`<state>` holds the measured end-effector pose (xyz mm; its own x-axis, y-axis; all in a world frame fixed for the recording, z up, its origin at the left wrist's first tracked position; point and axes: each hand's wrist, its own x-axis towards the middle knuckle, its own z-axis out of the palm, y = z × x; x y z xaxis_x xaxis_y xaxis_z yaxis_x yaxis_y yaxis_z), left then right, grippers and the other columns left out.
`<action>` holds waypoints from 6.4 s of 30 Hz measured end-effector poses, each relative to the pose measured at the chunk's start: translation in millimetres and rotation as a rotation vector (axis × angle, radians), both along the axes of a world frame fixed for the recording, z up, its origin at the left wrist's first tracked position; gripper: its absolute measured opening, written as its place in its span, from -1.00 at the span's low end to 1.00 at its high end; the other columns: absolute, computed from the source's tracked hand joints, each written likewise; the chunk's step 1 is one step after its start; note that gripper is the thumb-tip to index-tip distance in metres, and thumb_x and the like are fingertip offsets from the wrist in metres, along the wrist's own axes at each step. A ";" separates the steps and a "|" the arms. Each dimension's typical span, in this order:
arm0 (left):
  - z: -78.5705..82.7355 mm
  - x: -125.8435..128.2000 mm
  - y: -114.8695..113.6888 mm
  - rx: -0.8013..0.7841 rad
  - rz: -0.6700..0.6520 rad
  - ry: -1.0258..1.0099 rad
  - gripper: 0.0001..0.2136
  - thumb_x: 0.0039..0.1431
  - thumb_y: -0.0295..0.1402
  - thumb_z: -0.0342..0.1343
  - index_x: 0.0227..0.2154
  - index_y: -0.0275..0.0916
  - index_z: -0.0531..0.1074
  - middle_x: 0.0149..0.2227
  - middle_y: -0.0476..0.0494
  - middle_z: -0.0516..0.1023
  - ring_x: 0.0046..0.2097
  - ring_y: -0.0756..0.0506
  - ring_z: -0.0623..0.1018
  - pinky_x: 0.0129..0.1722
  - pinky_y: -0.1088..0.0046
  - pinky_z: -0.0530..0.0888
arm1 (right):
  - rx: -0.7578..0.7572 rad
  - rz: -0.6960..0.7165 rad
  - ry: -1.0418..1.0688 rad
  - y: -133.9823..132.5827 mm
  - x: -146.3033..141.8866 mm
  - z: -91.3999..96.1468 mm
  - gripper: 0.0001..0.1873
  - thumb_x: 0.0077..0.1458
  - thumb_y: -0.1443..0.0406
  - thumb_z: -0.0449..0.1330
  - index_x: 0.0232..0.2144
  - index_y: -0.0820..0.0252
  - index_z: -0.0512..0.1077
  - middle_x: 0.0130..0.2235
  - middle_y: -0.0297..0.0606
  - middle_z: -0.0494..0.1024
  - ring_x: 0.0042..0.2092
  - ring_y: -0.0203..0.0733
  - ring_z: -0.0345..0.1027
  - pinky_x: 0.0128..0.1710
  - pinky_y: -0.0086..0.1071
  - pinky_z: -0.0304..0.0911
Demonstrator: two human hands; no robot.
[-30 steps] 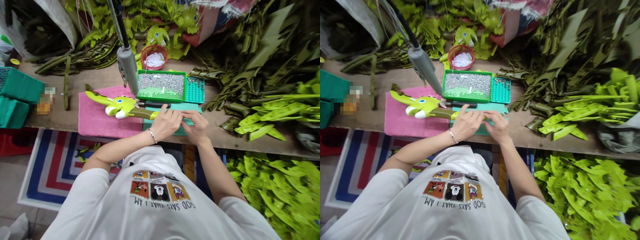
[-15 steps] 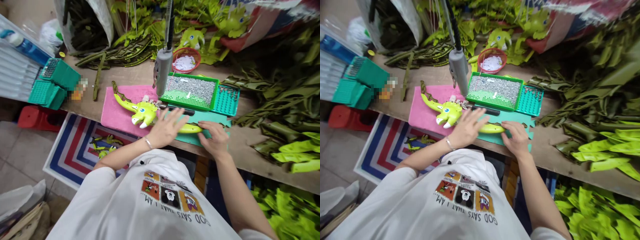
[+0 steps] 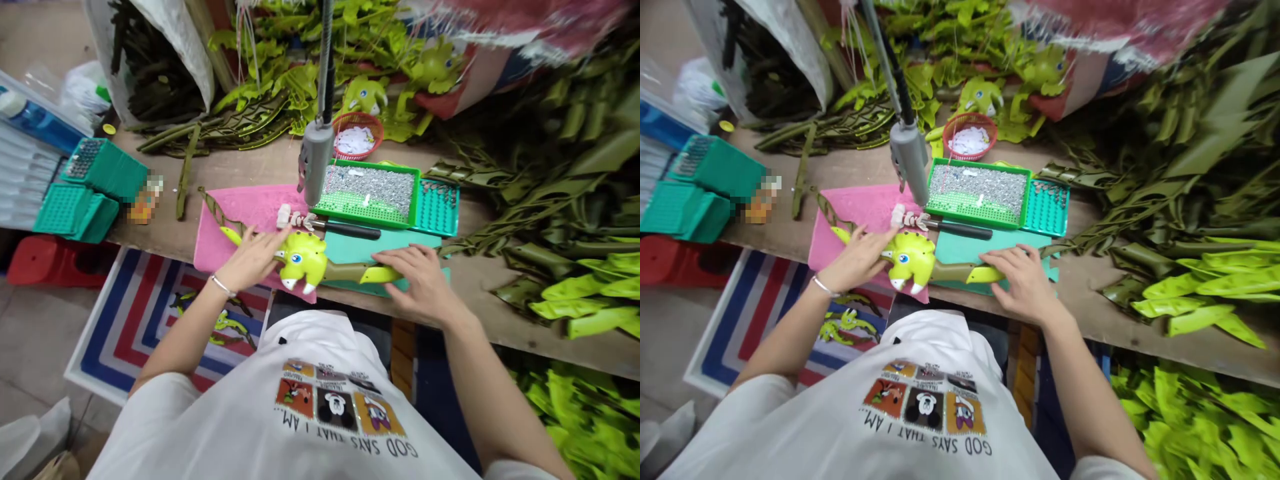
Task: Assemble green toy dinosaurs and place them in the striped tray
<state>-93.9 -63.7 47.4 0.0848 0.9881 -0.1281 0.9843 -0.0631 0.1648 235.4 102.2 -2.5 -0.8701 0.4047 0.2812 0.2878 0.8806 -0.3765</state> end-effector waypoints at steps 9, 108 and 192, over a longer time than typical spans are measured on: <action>-30.5 78.8 34.5 0.059 -0.116 0.041 -0.45 0.33 -0.54 -0.07 0.37 -0.31 0.08 0.19 -0.41 0.46 0.13 -0.24 0.51 0.22 0.03 0.29 | -0.223 -0.078 0.086 63.3 39.6 19.4 -0.66 0.12 0.16 0.24 -0.04 -0.01 0.52 -0.01 -0.20 0.64 -0.03 0.03 0.55 -0.07 -0.06 0.49; -10.8 131.2 0.3 0.056 1.364 -2.345 -0.67 0.40 -0.33 -0.08 -0.08 -0.39 0.56 -0.03 -0.35 0.65 0.17 -0.18 0.54 0.27 0.23 0.36 | 0.014 -0.169 0.375 -77.3 -91.8 15.0 -0.78 0.14 0.38 0.27 -0.17 0.10 0.36 -0.30 -0.32 0.63 -0.29 -0.18 0.44 -0.24 -0.26 0.23; -88.3 35.8 -1.0 0.797 0.757 -0.681 -0.71 0.30 -0.20 0.14 0.01 -0.20 0.41 -0.29 -0.04 0.63 -0.47 0.07 0.42 -0.37 0.53 0.41 | -0.072 -0.524 0.171 -28.9 -22.0 -27.7 -0.57 0.17 0.12 0.22 0.06 0.12 0.36 -0.15 -0.09 0.66 -0.11 0.13 0.55 -0.11 0.02 0.42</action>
<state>-58.1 -64.7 -40.9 -0.7111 0.6021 0.3631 0.5515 0.1575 0.8192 213.4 73.3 -30.2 -0.4921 0.7942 0.3566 0.6098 0.6067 -0.5099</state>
